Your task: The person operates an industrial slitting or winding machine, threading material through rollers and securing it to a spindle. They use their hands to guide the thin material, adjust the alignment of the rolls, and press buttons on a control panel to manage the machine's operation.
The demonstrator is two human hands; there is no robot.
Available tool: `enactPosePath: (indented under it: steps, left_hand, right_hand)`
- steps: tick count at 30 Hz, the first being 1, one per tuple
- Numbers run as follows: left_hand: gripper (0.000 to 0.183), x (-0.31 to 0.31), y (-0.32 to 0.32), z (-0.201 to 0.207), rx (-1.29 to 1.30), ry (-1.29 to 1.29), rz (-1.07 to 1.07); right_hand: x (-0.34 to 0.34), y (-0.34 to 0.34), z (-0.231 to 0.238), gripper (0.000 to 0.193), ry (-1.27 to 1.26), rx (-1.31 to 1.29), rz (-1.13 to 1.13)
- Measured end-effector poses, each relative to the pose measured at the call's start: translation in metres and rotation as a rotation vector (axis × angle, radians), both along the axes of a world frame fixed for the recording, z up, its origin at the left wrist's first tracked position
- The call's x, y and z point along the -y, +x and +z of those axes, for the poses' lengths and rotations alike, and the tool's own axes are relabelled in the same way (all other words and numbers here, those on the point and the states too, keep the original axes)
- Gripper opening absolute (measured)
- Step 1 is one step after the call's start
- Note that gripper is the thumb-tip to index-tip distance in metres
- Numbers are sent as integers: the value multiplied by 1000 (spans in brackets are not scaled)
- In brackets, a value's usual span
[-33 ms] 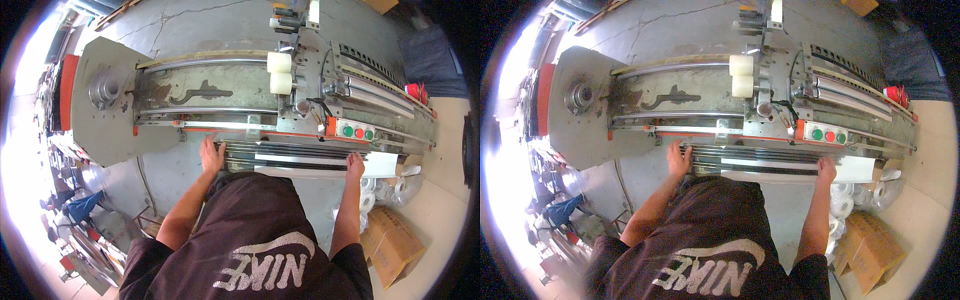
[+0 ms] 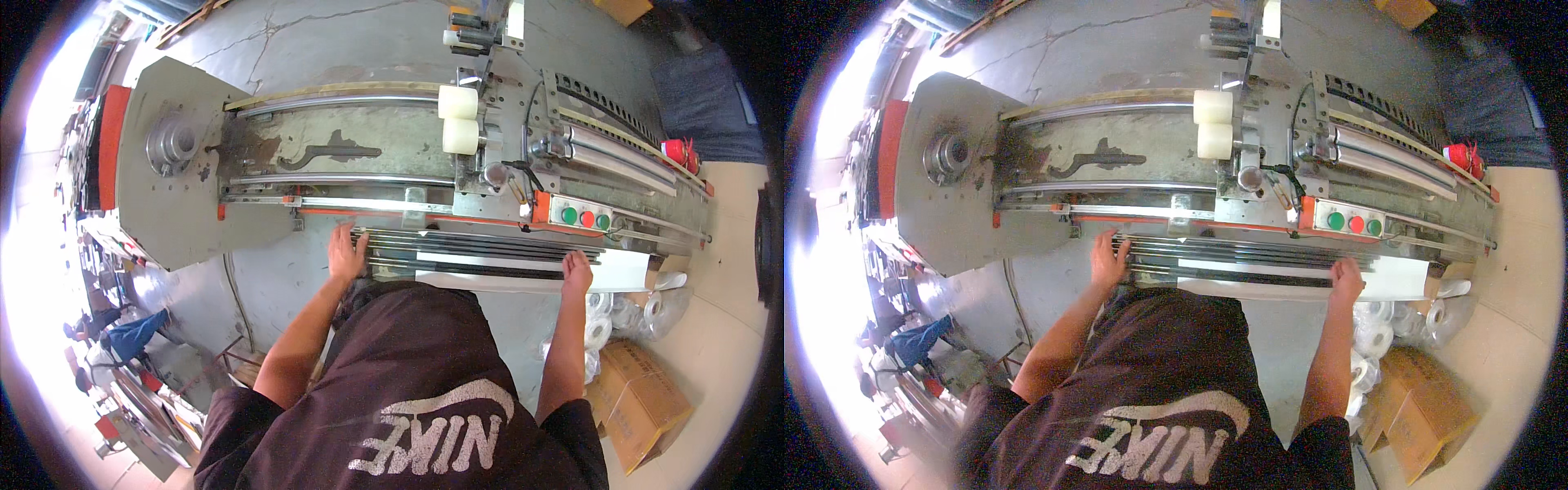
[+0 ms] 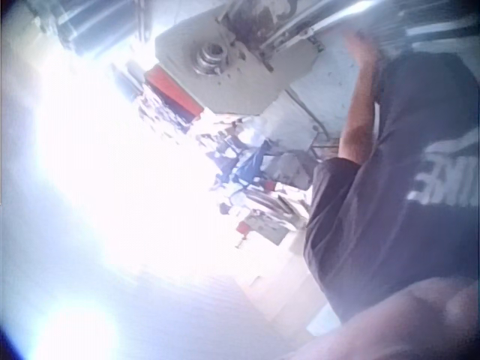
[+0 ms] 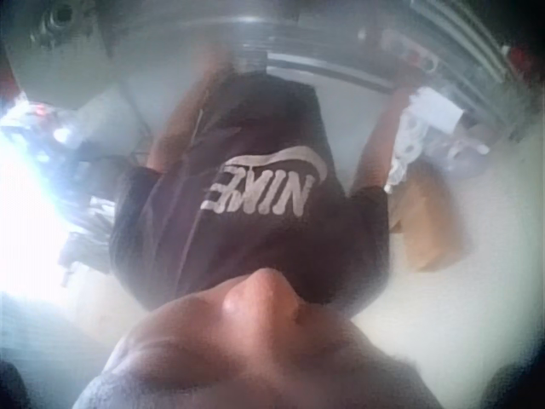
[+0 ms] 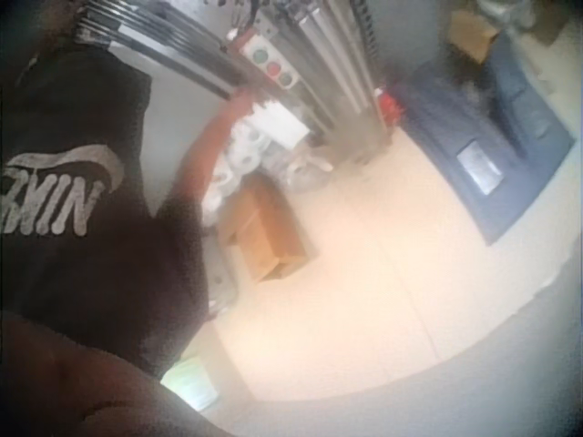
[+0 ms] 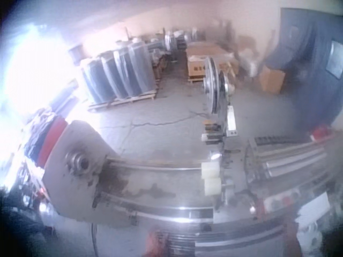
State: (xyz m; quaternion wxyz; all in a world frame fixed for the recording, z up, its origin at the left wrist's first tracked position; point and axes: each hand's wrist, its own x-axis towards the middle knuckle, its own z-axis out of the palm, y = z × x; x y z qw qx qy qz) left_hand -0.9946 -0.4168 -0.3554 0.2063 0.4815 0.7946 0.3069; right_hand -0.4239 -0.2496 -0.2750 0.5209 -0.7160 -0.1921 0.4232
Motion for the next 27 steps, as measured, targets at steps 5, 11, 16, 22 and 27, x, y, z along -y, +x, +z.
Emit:
enactPosePath:
  steps: [5,11,16,22,27]
  left_hand:
    - [47,-1,-18,-22,200,-102,-74]
    - [48,19,-27,-41,314,-183,181]
    - [52,49,-44,-53,577,-324,136]
    - [47,42,-39,-17,359,-207,-6]
    - [36,48,-27,9,200,99,66]
  right_hand:
    - [38,-85,29,30,-58,39,126]
    - [89,-179,14,24,-18,379,843]
    - [103,-280,27,23,84,756,1276]
    - [105,-314,3,28,366,1118,1511]
    - [90,-313,10,23,493,1204,1623]
